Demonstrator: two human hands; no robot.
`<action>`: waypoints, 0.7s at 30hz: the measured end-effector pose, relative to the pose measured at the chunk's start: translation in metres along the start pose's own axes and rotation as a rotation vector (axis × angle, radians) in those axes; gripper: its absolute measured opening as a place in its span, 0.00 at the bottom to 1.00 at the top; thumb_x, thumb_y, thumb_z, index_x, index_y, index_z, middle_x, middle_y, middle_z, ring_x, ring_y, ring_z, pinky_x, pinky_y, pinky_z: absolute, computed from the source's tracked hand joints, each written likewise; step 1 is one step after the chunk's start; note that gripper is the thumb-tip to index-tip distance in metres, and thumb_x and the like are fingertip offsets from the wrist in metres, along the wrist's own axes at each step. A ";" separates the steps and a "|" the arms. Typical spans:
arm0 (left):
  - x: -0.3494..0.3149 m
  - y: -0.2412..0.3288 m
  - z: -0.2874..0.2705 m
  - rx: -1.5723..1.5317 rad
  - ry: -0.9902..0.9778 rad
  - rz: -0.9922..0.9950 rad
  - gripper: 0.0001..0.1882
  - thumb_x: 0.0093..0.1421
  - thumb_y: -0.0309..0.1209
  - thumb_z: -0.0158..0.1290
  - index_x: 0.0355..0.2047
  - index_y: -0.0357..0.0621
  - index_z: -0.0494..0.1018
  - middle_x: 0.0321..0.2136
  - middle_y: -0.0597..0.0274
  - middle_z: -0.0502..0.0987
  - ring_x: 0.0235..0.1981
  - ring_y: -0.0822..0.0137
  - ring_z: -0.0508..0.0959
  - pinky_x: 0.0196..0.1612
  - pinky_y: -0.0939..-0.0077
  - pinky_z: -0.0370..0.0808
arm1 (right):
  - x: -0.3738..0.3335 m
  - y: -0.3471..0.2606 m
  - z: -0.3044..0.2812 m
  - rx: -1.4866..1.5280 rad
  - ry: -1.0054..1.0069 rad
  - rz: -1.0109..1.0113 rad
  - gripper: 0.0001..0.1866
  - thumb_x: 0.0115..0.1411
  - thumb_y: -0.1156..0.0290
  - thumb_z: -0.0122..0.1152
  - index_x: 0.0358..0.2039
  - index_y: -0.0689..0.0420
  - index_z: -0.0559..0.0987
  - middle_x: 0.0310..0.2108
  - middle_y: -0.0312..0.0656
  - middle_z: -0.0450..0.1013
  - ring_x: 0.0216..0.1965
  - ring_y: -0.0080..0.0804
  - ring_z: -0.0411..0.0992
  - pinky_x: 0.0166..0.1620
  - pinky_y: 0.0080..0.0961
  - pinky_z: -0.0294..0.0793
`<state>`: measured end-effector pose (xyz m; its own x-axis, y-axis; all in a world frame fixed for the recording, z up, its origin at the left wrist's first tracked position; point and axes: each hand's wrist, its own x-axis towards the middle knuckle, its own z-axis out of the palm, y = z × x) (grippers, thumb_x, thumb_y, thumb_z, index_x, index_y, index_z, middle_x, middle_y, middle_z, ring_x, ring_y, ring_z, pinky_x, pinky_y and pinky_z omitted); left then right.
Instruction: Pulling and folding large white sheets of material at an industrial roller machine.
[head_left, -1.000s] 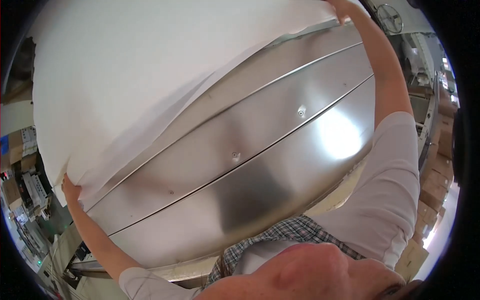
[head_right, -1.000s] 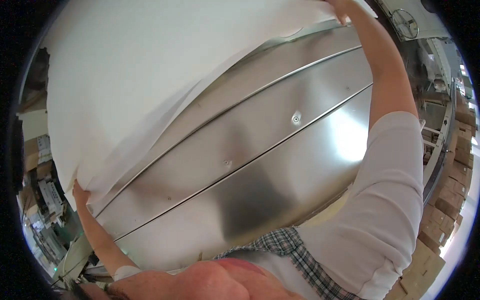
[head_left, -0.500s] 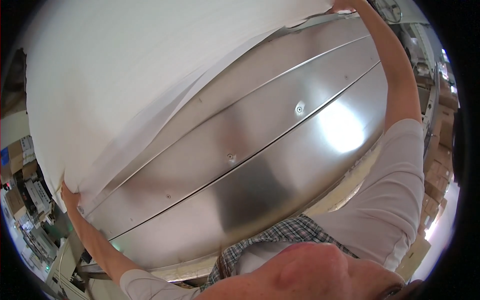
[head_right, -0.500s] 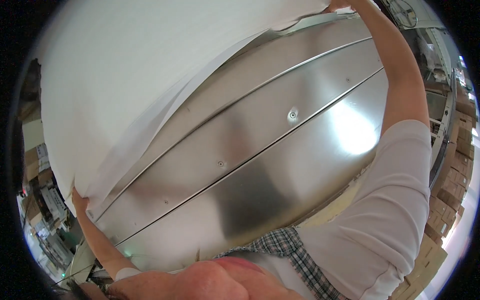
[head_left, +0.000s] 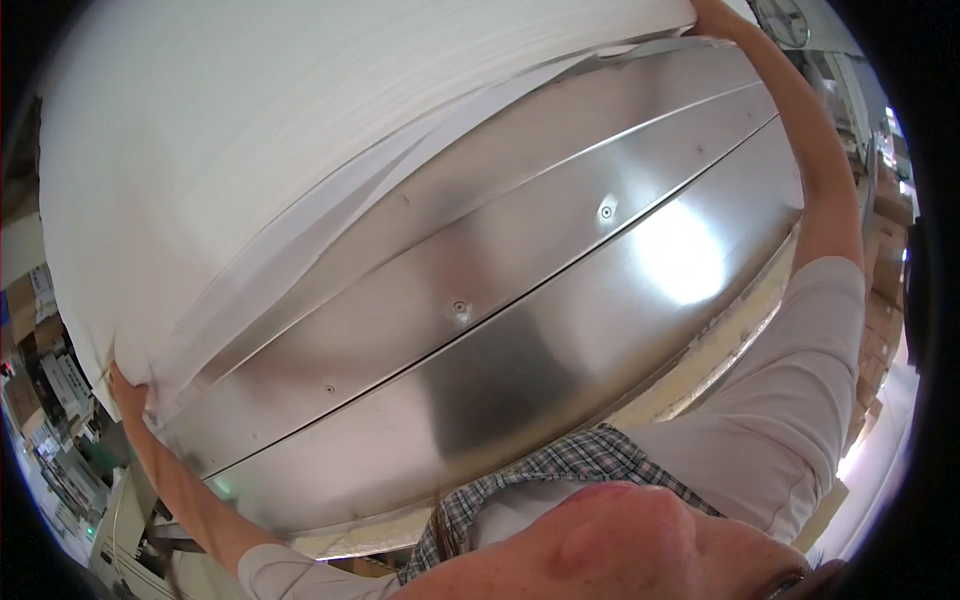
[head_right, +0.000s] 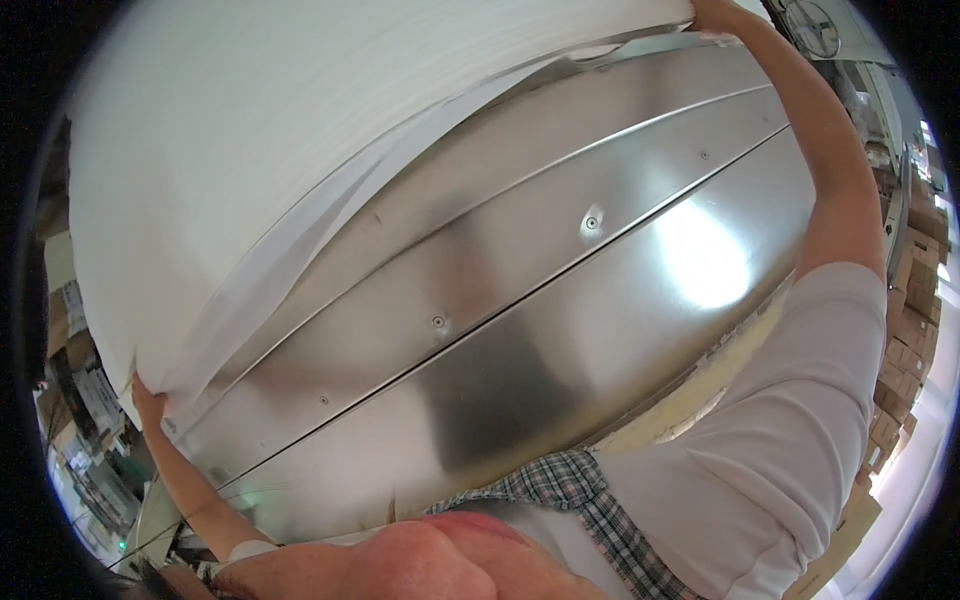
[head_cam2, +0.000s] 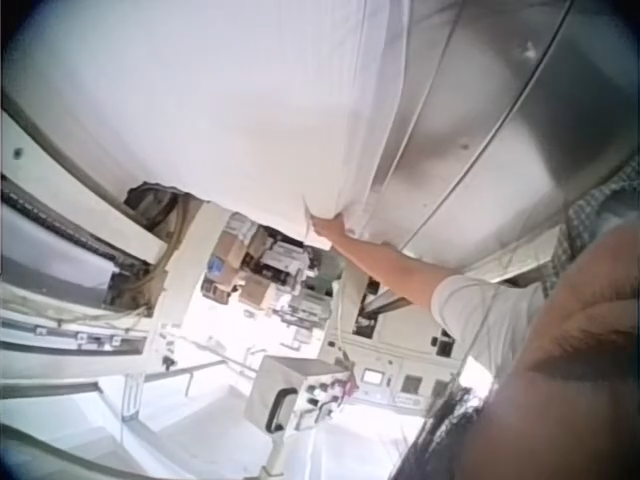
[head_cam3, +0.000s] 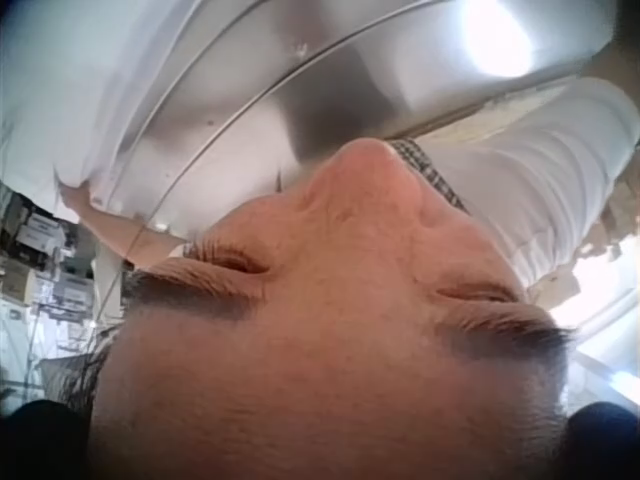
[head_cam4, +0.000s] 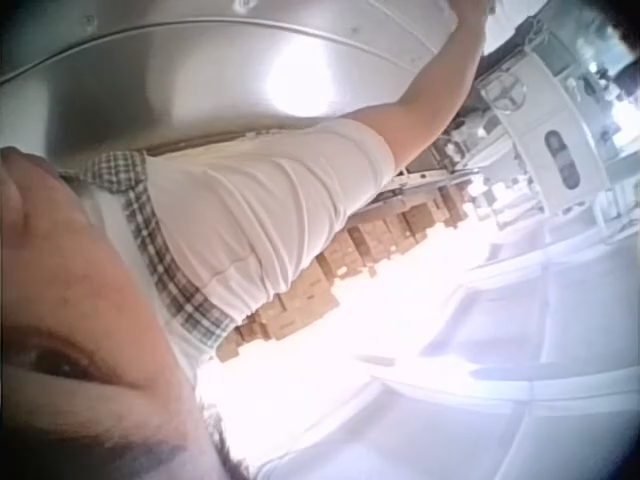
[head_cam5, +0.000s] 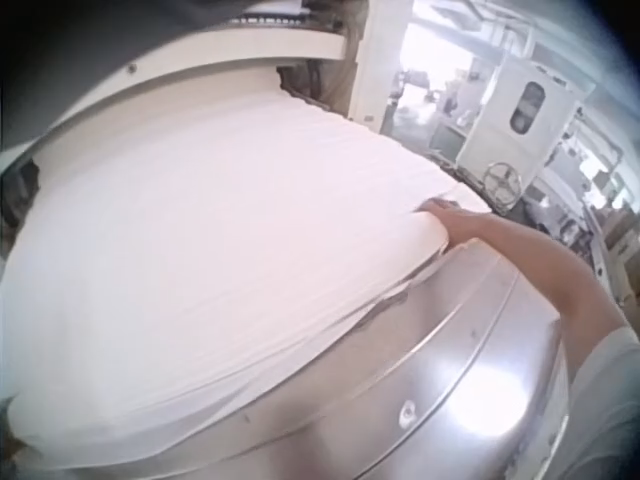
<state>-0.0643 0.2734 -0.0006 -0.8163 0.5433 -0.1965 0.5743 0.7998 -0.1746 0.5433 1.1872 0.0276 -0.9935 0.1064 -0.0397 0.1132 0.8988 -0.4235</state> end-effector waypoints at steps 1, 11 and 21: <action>0.002 0.003 0.001 -0.002 -0.008 0.001 0.41 0.33 0.21 0.53 0.53 0.46 0.56 0.48 0.47 0.66 0.51 0.44 0.62 0.53 0.56 0.60 | 0.001 0.007 0.006 0.450 0.141 -0.498 0.49 0.29 0.65 0.74 0.54 0.48 0.58 0.52 0.49 0.56 0.56 0.50 0.52 0.57 0.43 0.54; -0.007 0.001 -0.009 -0.008 0.000 0.036 0.41 0.34 0.21 0.53 0.54 0.46 0.56 0.49 0.47 0.65 0.53 0.47 0.61 0.55 0.58 0.59 | -0.004 -0.044 0.003 -0.531 0.013 0.418 0.45 0.31 0.67 0.71 0.53 0.49 0.60 0.52 0.49 0.57 0.56 0.52 0.53 0.58 0.42 0.53; -0.006 -0.002 -0.010 -0.009 -0.020 0.042 0.40 0.36 0.22 0.55 0.54 0.46 0.56 0.49 0.49 0.65 0.52 0.47 0.62 0.54 0.58 0.59 | -0.014 -0.016 0.005 -0.567 -0.119 0.353 0.50 0.34 0.59 0.71 0.57 0.53 0.54 0.54 0.53 0.55 0.57 0.55 0.50 0.56 0.49 0.53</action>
<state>-0.0611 0.2706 0.0107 -0.7902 0.5710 -0.2226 0.6071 0.7789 -0.1574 0.5549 1.1692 0.0304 -0.8868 0.4161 -0.2012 0.3863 0.9063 0.1716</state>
